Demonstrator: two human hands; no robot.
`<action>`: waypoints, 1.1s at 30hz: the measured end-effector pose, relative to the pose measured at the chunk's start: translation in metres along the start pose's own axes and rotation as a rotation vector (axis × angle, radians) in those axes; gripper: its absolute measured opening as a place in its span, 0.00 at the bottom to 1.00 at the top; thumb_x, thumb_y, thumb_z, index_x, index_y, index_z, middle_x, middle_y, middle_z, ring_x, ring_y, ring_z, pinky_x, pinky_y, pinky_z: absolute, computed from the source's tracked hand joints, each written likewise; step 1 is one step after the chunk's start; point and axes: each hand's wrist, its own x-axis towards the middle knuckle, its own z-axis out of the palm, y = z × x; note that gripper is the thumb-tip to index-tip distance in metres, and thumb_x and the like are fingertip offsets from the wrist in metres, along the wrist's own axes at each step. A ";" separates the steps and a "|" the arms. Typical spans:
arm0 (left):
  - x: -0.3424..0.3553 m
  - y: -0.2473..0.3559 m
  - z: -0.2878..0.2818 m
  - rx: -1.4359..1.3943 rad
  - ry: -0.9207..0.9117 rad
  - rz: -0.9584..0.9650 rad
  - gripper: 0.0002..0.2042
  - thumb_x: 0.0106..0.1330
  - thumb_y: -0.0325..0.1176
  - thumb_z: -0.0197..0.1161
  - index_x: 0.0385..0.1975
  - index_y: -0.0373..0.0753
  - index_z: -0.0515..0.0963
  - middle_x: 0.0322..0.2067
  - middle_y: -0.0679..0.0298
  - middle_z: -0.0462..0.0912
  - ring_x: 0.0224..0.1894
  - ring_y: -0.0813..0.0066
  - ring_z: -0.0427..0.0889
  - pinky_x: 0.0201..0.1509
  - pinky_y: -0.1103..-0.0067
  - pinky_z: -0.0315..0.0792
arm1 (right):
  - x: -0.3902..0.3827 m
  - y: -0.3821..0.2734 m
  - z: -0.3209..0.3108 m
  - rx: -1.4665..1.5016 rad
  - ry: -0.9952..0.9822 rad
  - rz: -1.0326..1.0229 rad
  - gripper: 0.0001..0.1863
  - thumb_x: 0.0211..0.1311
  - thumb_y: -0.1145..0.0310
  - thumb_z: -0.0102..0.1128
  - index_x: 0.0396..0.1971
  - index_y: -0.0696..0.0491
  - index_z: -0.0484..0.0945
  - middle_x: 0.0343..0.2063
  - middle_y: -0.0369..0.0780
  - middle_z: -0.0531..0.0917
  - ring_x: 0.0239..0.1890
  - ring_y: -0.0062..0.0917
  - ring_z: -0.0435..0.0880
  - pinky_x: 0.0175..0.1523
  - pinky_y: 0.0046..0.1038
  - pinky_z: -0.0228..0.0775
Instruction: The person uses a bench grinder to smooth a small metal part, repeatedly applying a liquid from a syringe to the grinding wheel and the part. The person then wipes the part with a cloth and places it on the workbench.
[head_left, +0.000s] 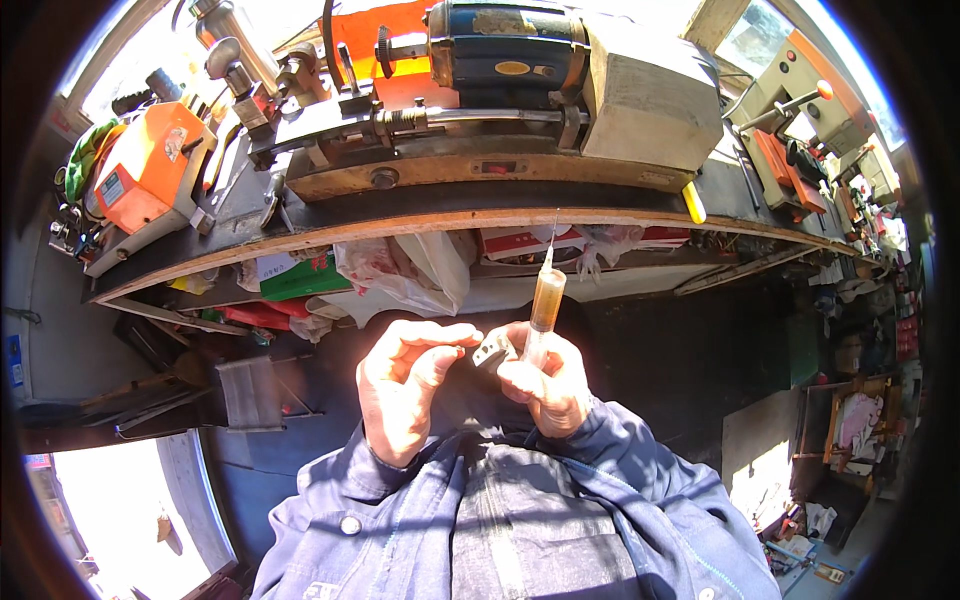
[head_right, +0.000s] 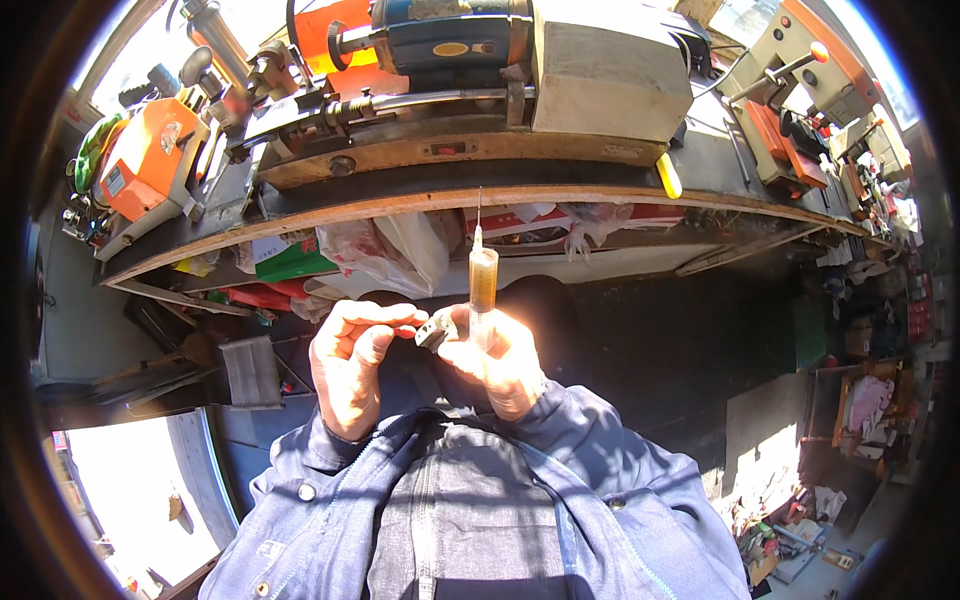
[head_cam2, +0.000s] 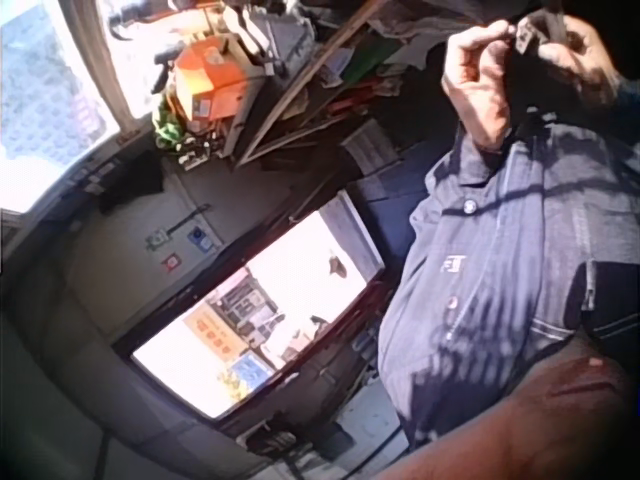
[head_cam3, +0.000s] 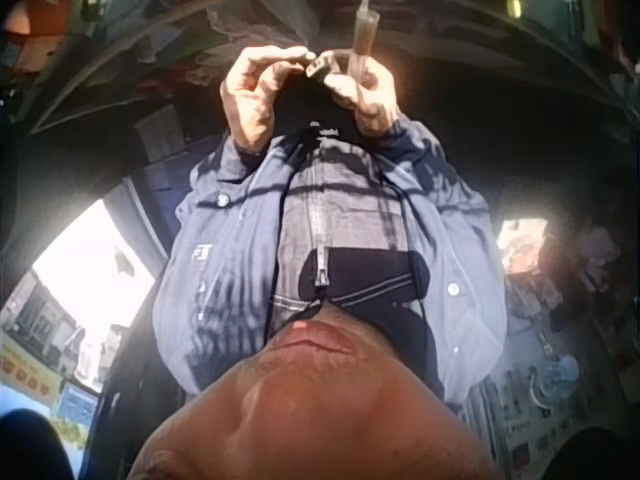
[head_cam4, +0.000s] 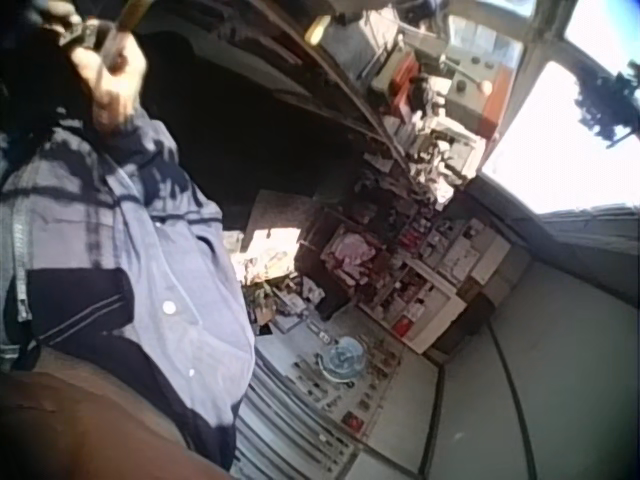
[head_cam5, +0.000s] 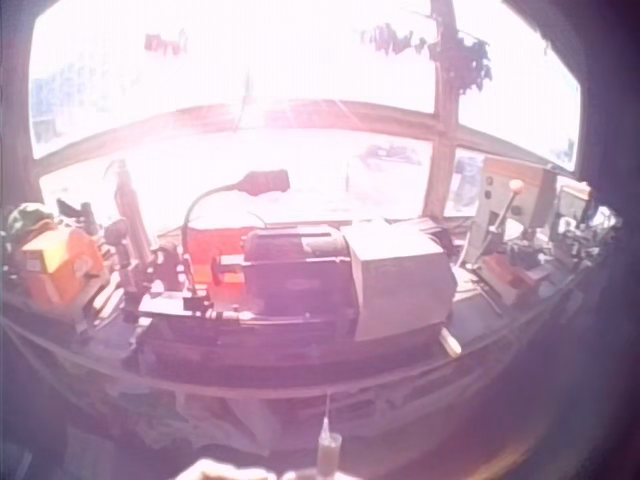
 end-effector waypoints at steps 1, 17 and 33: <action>0.000 -0.001 0.002 0.015 0.026 -0.013 0.09 0.73 0.30 0.62 0.45 0.30 0.78 0.44 0.53 0.86 0.47 0.70 0.84 0.57 0.74 0.75 | 0.001 -0.001 0.001 -0.008 -0.009 0.011 0.20 0.62 0.71 0.66 0.52 0.62 0.77 0.45 0.41 0.83 0.48 0.23 0.81 0.57 0.26 0.72; 0.000 -0.013 0.001 0.060 0.070 -0.067 0.08 0.67 0.20 0.64 0.44 0.31 0.83 0.42 0.60 0.85 0.44 0.75 0.83 0.53 0.79 0.75 | 0.001 -0.004 0.008 -0.065 0.008 0.049 0.15 0.63 0.78 0.62 0.50 0.61 0.78 0.45 0.40 0.83 0.48 0.22 0.81 0.58 0.25 0.71; -0.001 -0.007 0.000 0.220 -0.019 -0.010 0.06 0.72 0.24 0.60 0.42 0.30 0.82 0.41 0.60 0.84 0.43 0.75 0.81 0.52 0.79 0.74 | -0.001 -0.007 0.012 -0.132 0.038 0.015 0.15 0.62 0.77 0.65 0.49 0.61 0.77 0.42 0.39 0.82 0.46 0.20 0.80 0.56 0.25 0.71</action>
